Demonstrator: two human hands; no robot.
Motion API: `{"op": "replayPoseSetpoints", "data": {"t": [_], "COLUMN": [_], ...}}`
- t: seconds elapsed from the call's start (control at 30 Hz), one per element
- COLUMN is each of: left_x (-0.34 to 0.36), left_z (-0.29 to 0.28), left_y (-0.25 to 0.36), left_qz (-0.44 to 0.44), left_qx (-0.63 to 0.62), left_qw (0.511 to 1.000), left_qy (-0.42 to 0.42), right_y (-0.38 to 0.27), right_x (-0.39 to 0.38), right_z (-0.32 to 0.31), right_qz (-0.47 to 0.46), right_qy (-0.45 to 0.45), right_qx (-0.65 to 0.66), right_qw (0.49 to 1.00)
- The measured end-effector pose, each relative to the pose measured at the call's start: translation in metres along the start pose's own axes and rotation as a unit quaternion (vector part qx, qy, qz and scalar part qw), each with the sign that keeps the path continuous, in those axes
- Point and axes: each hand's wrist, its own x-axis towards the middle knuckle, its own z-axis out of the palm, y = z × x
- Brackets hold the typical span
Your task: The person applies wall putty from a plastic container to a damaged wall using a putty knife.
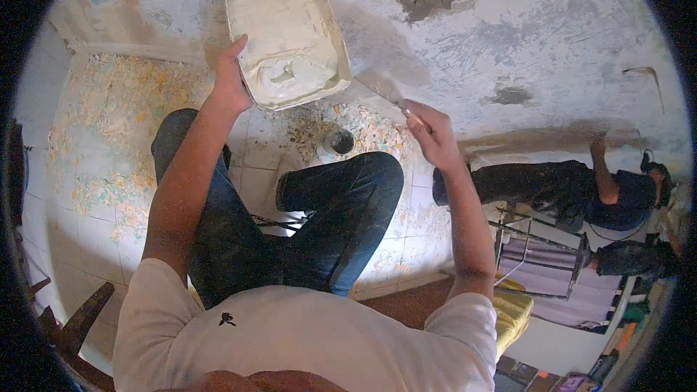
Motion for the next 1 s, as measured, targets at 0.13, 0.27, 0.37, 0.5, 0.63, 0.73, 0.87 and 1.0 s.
{"op": "replayPoseSetpoints", "data": {"t": [0.13, 0.27, 0.37, 0.5, 0.63, 0.73, 0.87, 1.0], "left_x": [-0.007, -0.013, -0.011, -0.009, -0.016, -0.018, -0.021, -0.025], "left_z": [0.003, 0.008, 0.002, -0.001, -0.003, -0.003, -0.004, -0.001], "left_y": [0.006, 0.001, -0.004, 0.001, 0.006, 0.006, 0.004, 0.004], "left_qz": [0.008, -0.029, -0.036, -0.042, -0.032, -0.036, -0.036, -0.047], "left_qx": [0.013, 0.007, 0.008, 0.008, 0.009, 0.012, 0.03, 0.024], "left_qw": [1.0, 1.0, 0.999, 0.999, 0.999, 0.999, 0.999, 0.998], "left_qy": [-0.004, -0.004, -0.007, -0.017, -0.017, -0.018, -0.011, -0.026], "right_y": [-0.013, 0.002, 0.004, 0.01, 0.009, 0.005, -0.001, -0.034], "right_x": [0.03, 0.044, 0.035, 0.027, 0.021, 0.017, 0.021, 0.058], "right_z": [0.011, 0.028, 0.028, 0.011, -0.001, -0.01, -0.023, -0.02], "right_qz": [0.311, 0.327, 0.361, 0.373, 0.392, 0.415, 0.352, 0.194], "right_qy": [0.019, -0.037, -0.045, -0.017, -0.009, 0.036, 0.073, 0.031], "right_qx": [0.373, 0.362, 0.331, 0.319, 0.346, 0.328, 0.284, 0.055], "right_qw": [0.874, 0.872, 0.871, 0.871, 0.852, 0.848, 0.889, 0.979]}}
